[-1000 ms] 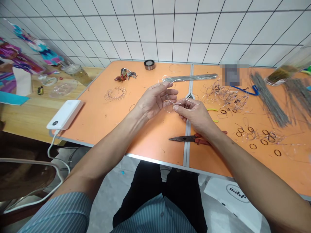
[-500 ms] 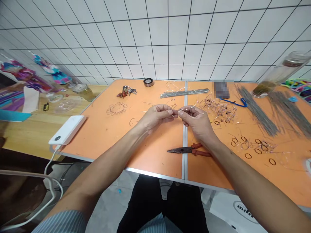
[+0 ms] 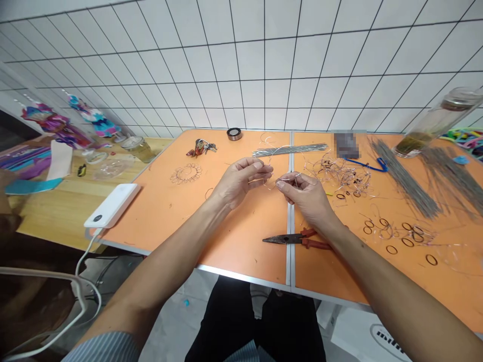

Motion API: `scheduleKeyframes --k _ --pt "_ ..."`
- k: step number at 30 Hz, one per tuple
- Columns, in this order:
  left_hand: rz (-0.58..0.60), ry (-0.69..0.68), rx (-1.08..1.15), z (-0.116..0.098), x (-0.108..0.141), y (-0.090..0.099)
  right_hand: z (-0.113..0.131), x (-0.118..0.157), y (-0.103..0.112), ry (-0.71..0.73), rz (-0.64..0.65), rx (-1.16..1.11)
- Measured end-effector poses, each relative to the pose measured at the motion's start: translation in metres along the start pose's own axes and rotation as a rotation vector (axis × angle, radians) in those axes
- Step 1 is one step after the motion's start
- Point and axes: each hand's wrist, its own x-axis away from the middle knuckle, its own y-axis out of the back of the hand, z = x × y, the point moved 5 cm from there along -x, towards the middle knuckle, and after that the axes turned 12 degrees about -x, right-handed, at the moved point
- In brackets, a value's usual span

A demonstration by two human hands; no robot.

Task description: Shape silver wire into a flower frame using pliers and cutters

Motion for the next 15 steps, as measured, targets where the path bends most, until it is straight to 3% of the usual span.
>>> scheduleKeyframes --k 5,15 --pt "-0.070 -0.067 0.026 -0.005 -0.001 0.004 -0.001 0.001 0.000 0.002 0.012 0.064" --pt "-0.121 -0.069 0.019 -0.013 0.000 0.009 0.011 0.008 -0.015 -0.059 0.037 0.139"
